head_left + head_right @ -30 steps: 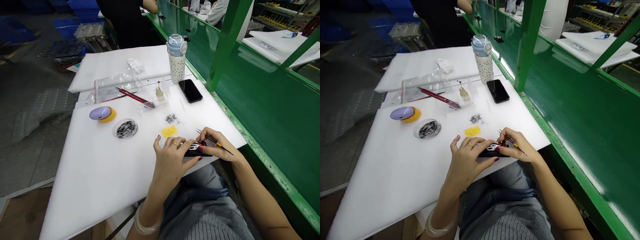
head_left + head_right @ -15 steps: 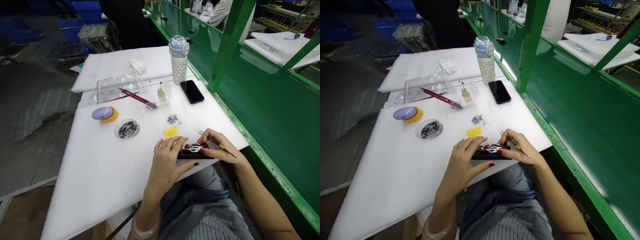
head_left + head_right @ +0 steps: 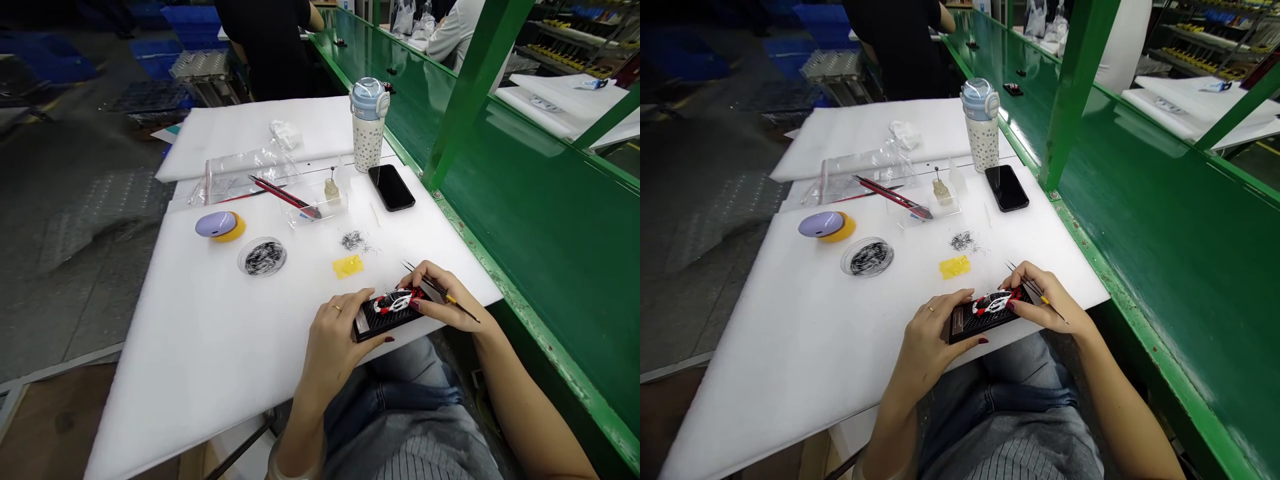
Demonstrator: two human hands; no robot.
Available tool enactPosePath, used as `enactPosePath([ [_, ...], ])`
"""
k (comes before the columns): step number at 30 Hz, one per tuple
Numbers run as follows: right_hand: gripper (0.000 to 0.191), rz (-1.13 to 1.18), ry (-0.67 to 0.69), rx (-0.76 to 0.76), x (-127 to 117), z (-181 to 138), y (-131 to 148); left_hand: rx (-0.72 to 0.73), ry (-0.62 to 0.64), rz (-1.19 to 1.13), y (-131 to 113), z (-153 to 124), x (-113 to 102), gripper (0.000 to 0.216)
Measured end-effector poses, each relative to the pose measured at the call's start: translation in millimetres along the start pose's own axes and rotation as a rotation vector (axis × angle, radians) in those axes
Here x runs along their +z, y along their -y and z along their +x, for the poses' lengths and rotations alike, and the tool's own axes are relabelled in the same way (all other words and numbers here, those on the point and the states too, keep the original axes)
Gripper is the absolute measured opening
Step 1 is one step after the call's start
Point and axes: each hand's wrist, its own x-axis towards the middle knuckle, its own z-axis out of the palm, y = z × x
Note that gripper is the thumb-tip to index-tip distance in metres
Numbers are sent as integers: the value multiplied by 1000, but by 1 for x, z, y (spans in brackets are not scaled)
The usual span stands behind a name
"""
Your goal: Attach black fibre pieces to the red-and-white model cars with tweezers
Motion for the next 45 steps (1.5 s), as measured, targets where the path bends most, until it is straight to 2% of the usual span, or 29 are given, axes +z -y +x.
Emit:
enactPosePath([
  [6, 23, 7, -27, 48, 0, 1, -1, -115, -5, -99, 1, -1, 3, 61],
  [11, 19, -34, -91, 17, 4, 1, -1, -181, 14, -144, -2, -2, 4, 48],
  [17, 16, 22, -159, -27, 11, 0, -1, -236, 16, -166, -3, -1, 6, 48],
  [22, 16, 4, -229, -80, 15, -1, -2, -236, 27, -166, -4, -1, 3, 48],
  [34, 13, 56, -215, -97, 17, -1, -3, -212, 15, -119, -4, -2, 3, 47],
  [45, 19, 26, -257, -99, 16, 0, -4, -232, 16, -134, -5, -3, 2, 49],
])
